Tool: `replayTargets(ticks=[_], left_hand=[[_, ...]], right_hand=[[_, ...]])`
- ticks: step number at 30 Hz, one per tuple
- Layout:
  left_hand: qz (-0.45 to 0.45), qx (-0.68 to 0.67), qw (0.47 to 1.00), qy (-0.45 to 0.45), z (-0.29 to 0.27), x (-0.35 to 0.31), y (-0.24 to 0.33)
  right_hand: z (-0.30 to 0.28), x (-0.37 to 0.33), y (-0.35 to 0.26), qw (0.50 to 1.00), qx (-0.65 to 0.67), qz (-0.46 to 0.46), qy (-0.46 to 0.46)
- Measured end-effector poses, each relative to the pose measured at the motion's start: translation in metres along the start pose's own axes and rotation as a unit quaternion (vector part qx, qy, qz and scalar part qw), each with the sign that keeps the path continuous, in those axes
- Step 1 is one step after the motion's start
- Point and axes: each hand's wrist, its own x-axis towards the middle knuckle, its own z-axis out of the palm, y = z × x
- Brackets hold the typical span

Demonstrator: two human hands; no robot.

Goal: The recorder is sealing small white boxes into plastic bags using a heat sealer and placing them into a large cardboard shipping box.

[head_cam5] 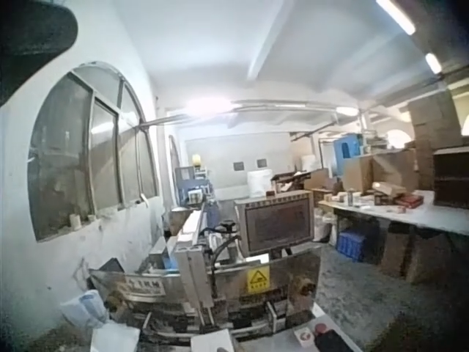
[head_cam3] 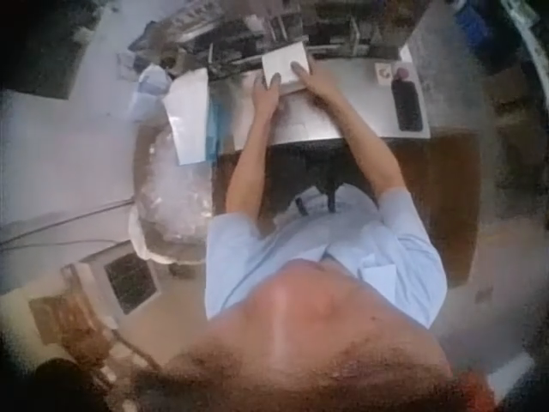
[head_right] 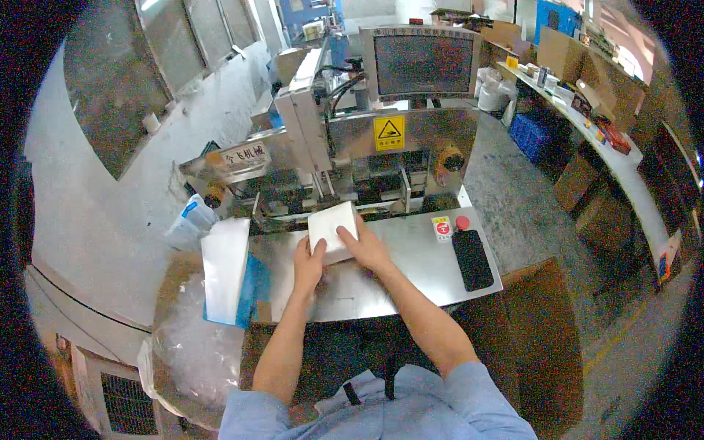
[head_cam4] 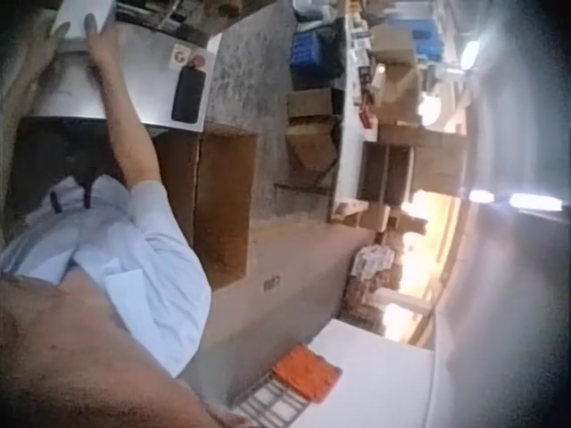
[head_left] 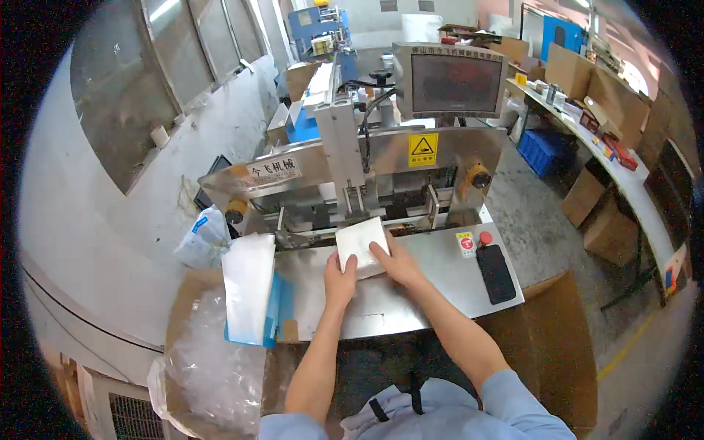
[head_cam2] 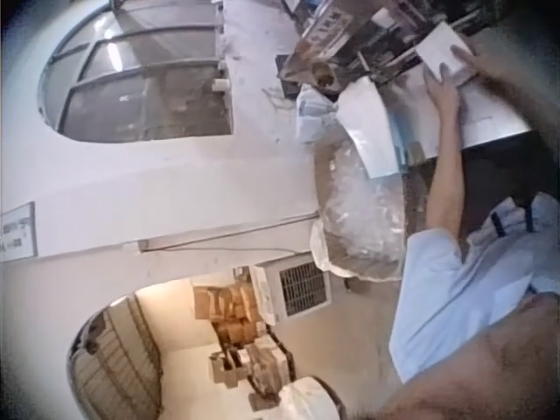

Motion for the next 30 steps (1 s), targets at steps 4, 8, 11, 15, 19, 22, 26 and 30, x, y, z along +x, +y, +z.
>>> replayTargets(ticks=[4, 8, 11, 15, 19, 22, 26, 30], left_hand=[[-0.135, -0.17, 0.967, -0.131, -0.041, -0.027, 0.004], [-0.231, -0.388, 0.862, -0.23, -0.037, -0.049, 0.059], [-0.243, -0.371, 0.877, -0.184, -0.035, -0.051, 0.031], [-0.25, -0.357, 0.877, -0.203, -0.015, -0.059, 0.023], [-0.141, -0.162, 0.963, -0.164, 0.007, -0.027, 0.0], [0.135, 0.315, 0.938, 0.054, 0.013, 0.026, -0.007], [0.241, 0.49, 0.816, -0.192, 0.023, 0.044, -0.019], [0.196, 0.49, 0.816, -0.236, 0.028, 0.095, -0.033]], right_hand=[[-0.005, -0.045, -0.031, 0.965, -0.034, -0.241, 0.099], [-0.043, -0.106, -0.063, 0.829, -0.325, -0.455, 0.025], [-0.044, -0.129, -0.06, 0.868, -0.229, -0.434, -0.08], [-0.055, -0.142, -0.022, 0.976, 0.18, -0.057, 0.108], [-0.074, -0.131, -0.003, 0.832, 0.515, 0.202, -0.045], [-0.088, -0.138, 0.005, 0.917, 0.382, 0.117, 0.0], [-0.13, -0.173, 0.036, 0.919, 0.368, 0.127, 0.057], [-0.174, -0.214, 0.046, 0.923, 0.324, 0.142, 0.153]])
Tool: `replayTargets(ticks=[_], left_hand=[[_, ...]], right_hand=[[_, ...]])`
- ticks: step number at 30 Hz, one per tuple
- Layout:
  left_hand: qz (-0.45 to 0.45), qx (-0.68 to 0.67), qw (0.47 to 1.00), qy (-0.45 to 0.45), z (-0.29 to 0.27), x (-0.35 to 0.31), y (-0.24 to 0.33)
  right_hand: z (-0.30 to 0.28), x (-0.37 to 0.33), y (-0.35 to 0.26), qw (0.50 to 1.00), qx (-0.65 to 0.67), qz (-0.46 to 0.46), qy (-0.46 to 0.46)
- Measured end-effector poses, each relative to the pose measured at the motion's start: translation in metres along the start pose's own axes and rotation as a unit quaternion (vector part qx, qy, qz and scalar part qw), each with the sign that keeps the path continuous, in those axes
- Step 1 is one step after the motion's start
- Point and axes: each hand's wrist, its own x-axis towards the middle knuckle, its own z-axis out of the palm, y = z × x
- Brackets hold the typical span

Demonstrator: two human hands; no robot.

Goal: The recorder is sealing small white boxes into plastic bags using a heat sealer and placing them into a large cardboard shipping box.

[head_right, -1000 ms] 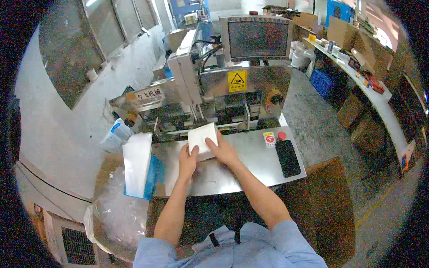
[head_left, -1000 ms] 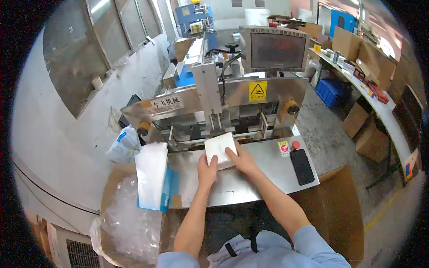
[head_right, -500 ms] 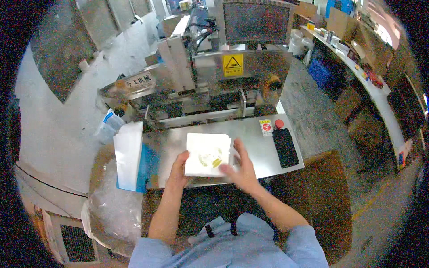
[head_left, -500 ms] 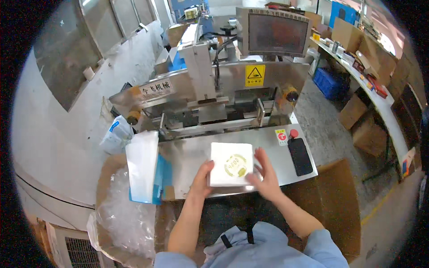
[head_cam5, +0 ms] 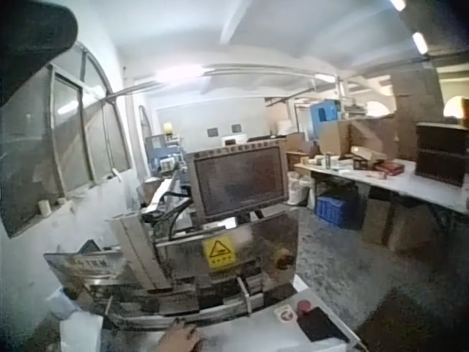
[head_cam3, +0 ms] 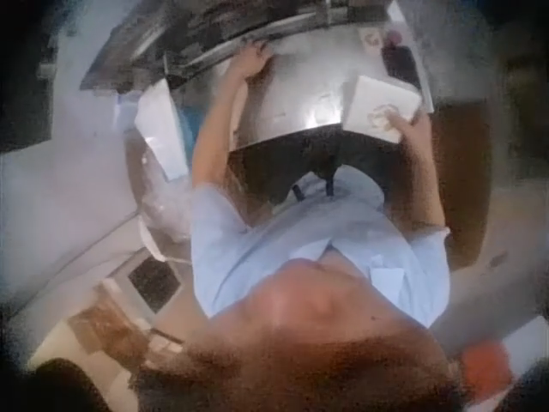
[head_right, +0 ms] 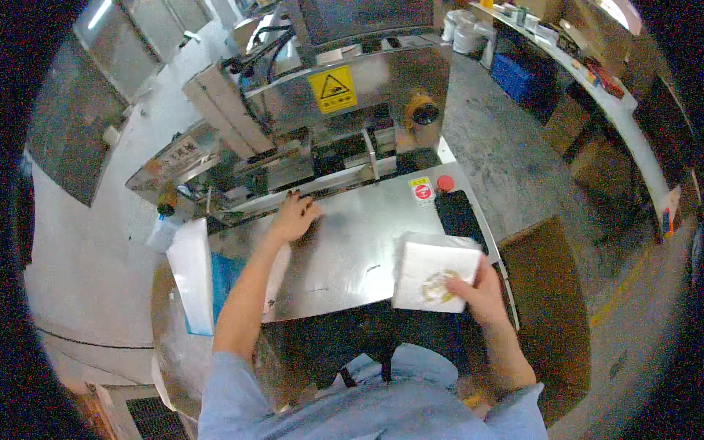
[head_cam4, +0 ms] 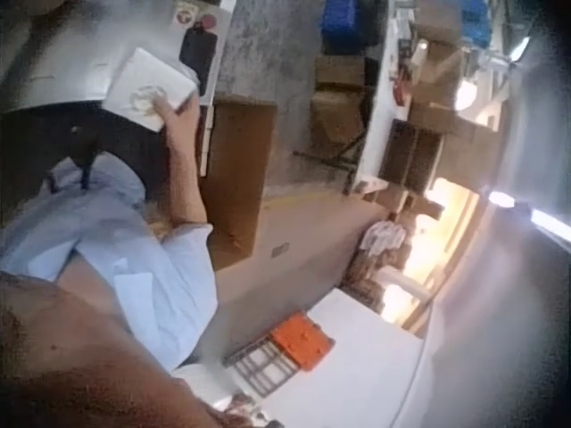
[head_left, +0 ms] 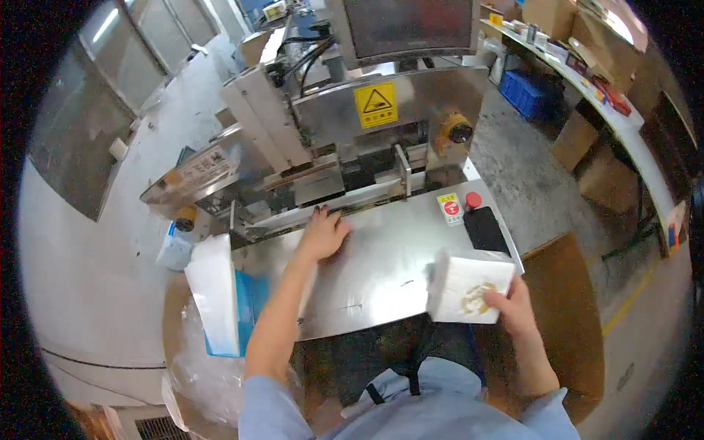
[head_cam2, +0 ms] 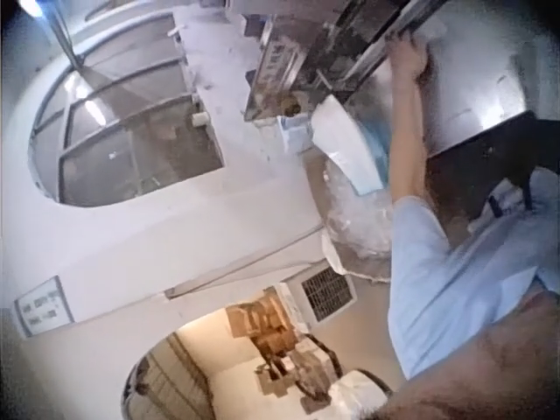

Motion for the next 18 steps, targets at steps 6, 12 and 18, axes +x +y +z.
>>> replayTargets(ticks=[6, 12, 18], left_hand=[[0.032, -0.032, 0.995, -0.087, 0.003, 0.031, -0.009], [-0.008, -0.084, 0.992, 0.098, 0.002, 0.005, -0.055], [0.082, -0.083, 0.99, 0.081, 0.027, -0.038, 0.007]], right_hand=[[-0.112, -0.065, -0.035, 0.975, -0.066, -0.093, 0.193], [-0.237, -0.126, -0.009, 0.932, -0.172, 0.006, 0.319], [-0.393, -0.229, 0.267, 0.841, -0.354, 0.182, 0.368]])
